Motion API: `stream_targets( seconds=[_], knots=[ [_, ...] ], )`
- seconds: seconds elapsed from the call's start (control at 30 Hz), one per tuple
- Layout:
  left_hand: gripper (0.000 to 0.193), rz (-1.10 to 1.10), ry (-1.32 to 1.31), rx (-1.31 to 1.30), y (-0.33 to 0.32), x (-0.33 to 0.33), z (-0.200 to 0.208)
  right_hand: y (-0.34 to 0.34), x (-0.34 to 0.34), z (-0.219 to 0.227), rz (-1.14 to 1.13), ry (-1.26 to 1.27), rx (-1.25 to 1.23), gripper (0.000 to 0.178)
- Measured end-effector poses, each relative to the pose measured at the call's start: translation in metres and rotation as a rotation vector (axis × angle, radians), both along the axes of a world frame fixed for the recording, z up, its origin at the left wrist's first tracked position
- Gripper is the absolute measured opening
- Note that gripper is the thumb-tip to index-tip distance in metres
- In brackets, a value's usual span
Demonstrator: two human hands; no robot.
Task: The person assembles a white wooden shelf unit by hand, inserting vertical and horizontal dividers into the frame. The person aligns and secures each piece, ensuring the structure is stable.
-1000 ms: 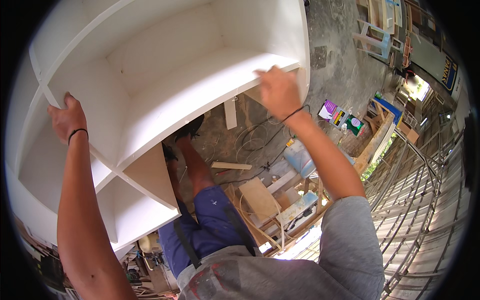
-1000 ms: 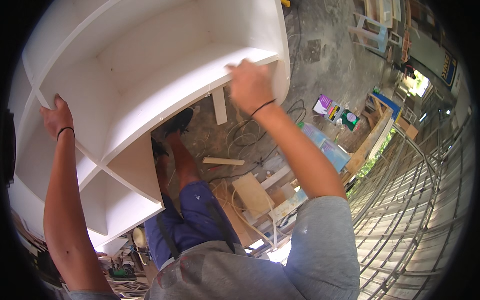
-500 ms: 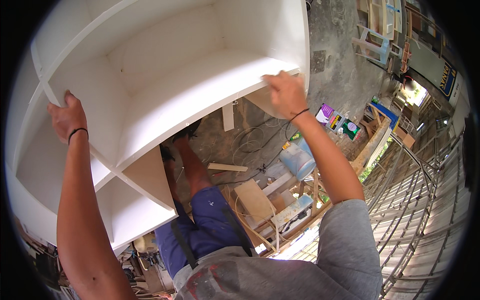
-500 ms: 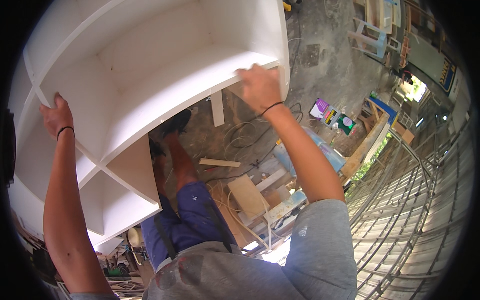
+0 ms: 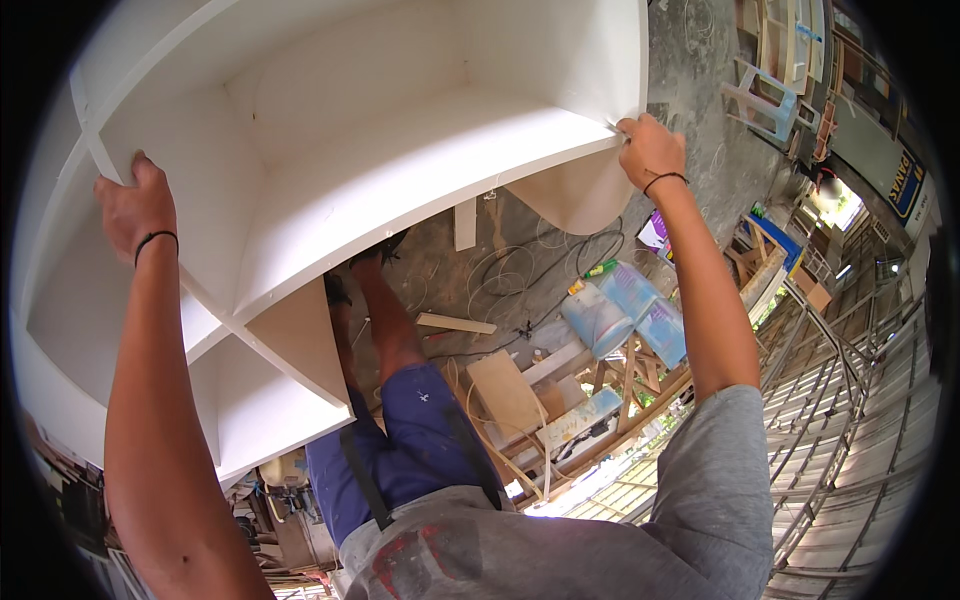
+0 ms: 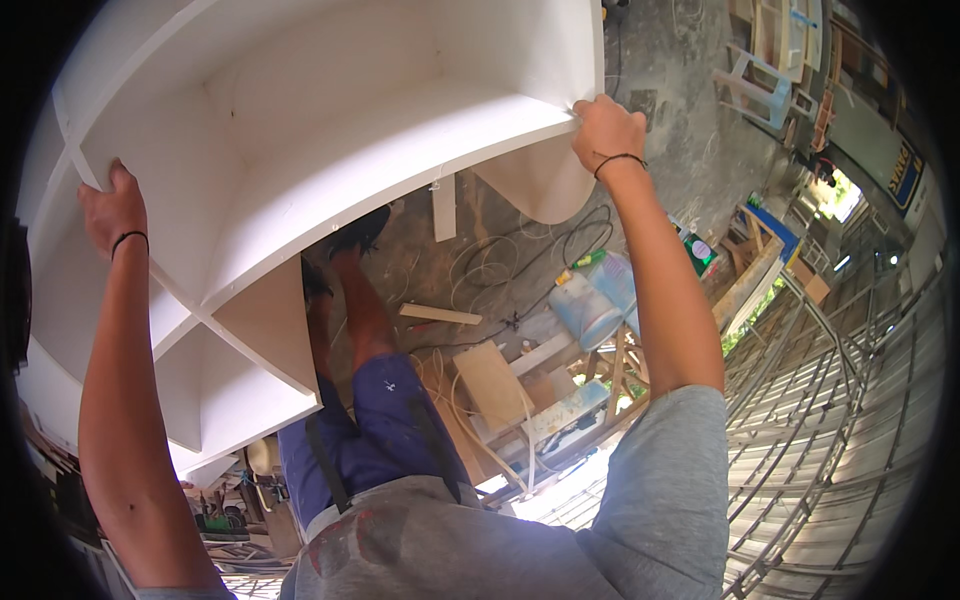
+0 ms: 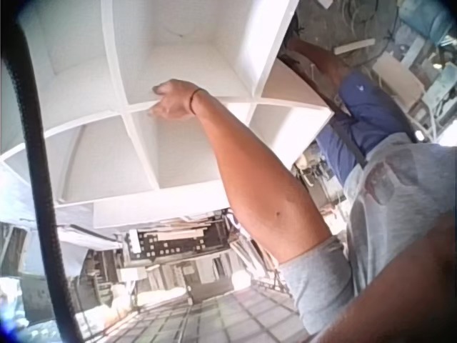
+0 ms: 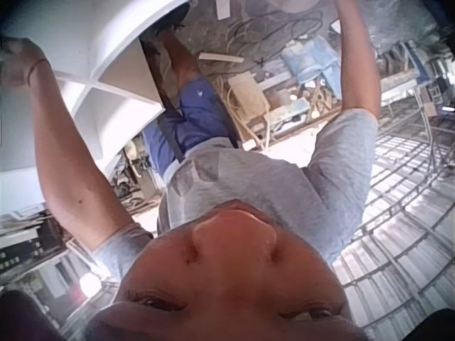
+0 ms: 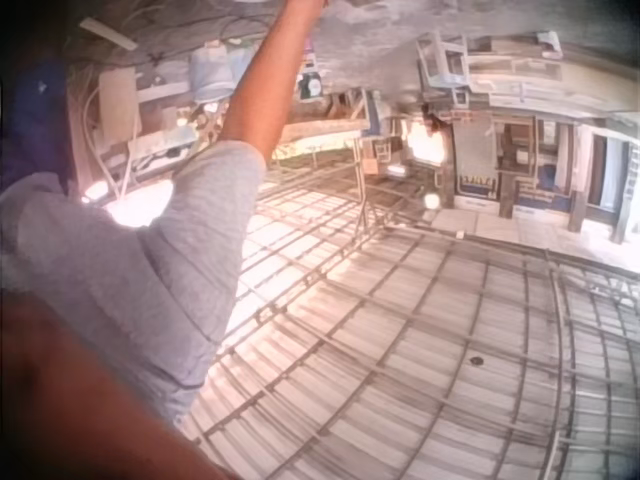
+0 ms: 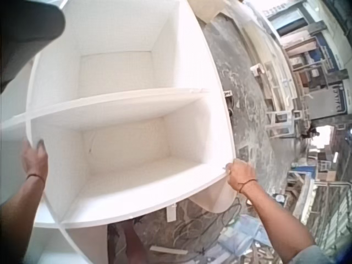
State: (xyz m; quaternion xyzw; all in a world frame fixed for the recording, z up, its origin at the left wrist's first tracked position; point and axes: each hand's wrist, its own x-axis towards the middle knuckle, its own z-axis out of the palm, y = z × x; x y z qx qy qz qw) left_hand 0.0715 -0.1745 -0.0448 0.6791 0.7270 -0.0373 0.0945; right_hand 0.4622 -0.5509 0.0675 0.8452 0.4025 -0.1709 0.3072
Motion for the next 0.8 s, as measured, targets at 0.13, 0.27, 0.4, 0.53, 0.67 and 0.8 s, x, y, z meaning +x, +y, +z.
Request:
stream_targets(
  seconds=[0.13, 0.27, 0.4, 0.53, 0.67, 0.8],
  knots=[
    [0.052, -0.002, 0.033, -0.003, -0.001, -0.002, 0.0, 0.0, -0.001, 0.005, -0.37, 0.513, 0.156, 0.028],
    [0.052, 0.024, 0.006, -0.024, -0.003, 0.005, 0.007, 0.01, -0.006, 0.013, 0.132, -0.016, 0.061, 0.023],
    [0.057, 0.03, -0.009, -0.032, -0.002, 0.005, 0.007, 0.007, -0.006, 0.012, 0.253, -0.082, -0.096, 0.019],
    [0.057, 0.03, 0.002, -0.027, -0.001, 0.004, 0.004, 0.013, -0.003, 0.006, 0.16, -0.035, -0.161, 0.022],
    [0.057, 0.026, -0.014, -0.033, -0.004, 0.005, 0.004, 0.0, -0.01, -0.005, -0.082, 0.051, 0.031, 0.027],
    [0.052, 0.013, -0.028, -0.017, -0.001, -0.004, -0.001, 0.024, -0.077, -0.001, -0.108, 0.325, 0.331, 0.028]
  ],
)
